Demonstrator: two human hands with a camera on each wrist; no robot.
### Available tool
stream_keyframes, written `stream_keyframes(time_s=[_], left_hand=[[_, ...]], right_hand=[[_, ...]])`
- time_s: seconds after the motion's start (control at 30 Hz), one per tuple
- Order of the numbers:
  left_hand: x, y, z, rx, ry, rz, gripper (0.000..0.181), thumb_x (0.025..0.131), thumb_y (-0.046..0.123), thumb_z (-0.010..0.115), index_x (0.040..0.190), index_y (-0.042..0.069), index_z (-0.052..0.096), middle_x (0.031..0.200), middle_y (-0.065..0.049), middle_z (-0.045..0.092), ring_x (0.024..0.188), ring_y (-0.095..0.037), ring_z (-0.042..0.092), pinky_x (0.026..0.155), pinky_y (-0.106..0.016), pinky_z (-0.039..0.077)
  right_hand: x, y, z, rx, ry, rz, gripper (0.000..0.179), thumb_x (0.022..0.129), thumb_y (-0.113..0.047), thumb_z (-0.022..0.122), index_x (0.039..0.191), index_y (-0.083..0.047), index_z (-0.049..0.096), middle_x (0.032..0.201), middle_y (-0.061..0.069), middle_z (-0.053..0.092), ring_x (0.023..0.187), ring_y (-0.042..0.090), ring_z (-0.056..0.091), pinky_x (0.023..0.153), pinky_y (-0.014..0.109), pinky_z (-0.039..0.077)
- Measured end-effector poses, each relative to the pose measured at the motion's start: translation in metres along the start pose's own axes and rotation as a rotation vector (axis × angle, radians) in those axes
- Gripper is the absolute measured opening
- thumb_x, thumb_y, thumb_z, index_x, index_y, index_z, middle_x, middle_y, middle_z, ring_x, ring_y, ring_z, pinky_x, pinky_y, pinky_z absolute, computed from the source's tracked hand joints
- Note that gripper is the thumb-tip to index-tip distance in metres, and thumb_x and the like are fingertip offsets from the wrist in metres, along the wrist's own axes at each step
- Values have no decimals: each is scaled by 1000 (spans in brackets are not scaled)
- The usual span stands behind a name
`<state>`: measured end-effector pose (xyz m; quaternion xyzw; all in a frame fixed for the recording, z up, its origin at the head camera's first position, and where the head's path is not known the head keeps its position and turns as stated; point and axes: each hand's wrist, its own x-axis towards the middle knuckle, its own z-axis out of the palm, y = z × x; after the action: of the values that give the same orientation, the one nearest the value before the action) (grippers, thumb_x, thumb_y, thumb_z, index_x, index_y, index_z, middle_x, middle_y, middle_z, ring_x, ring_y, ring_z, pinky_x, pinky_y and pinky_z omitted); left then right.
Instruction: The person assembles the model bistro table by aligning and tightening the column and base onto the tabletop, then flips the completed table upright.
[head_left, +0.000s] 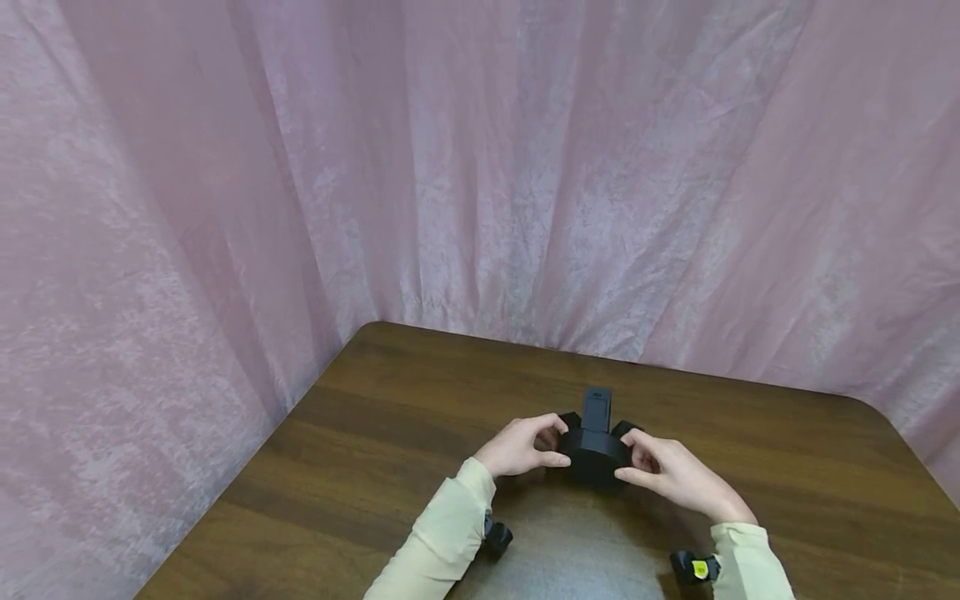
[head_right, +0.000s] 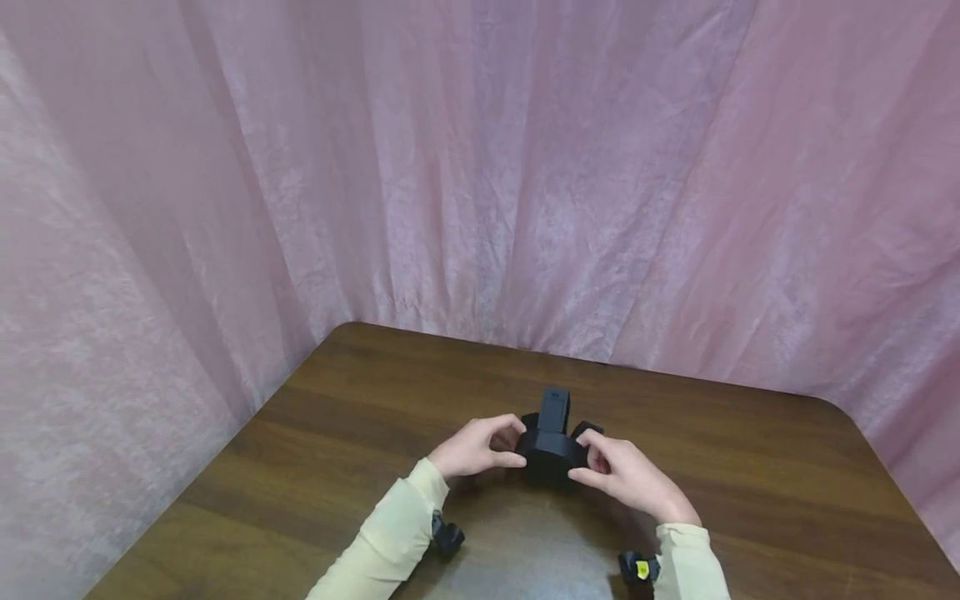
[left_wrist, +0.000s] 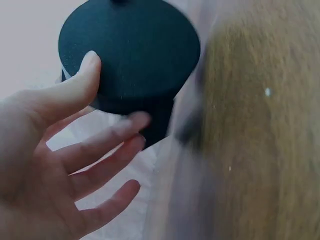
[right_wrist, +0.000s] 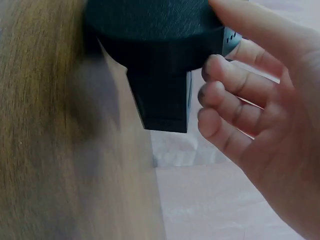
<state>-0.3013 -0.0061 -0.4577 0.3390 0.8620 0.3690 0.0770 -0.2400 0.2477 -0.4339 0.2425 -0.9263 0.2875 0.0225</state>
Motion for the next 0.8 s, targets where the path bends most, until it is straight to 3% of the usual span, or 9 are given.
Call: stream_keyframes(time_s=[0.13, 0.3, 0.53, 0.8], left_hand=[[1, -1, -1, 49, 70, 57, 38, 75, 36, 69, 107, 18, 57, 92, 3, 60, 85, -5, 56, 75, -18, 45], [1, 0, -4, 21, 137, 113, 38, 77, 38, 67, 110, 21, 57, 100, 4, 58, 91, -9, 55, 80, -22, 44], [1, 4, -9, -15, 200, 128, 37, 80, 41, 62, 112, 24, 58, 92, 5, 62, 86, -6, 54, 79, -26, 45], [2, 6, -10, -116, 218, 127, 40, 81, 45, 59, 119, 33, 54, 90, 8, 65, 73, -4, 53, 64, -22, 44]], right_hand=[[1, -1, 0, -19, 69, -42, 28, 77, -40, 66, 97, -24, 54, 73, -6, 45, 59, 0, 41, 53, 17, 36], [1, -4, -1, -26, 140, -25, 28, 77, -40, 66, 99, -29, 53, 80, -8, 49, 62, 3, 44, 52, 17, 37], [1, -10, -5, 71, 92, 67, 24, 83, -42, 59, 102, -30, 50, 72, -10, 53, 61, 5, 46, 53, 20, 37], [2, -14, -5, 100, 76, 111, 38, 90, -40, 49, 122, -24, 39, 88, -6, 57, 71, 3, 50, 59, 21, 41]])
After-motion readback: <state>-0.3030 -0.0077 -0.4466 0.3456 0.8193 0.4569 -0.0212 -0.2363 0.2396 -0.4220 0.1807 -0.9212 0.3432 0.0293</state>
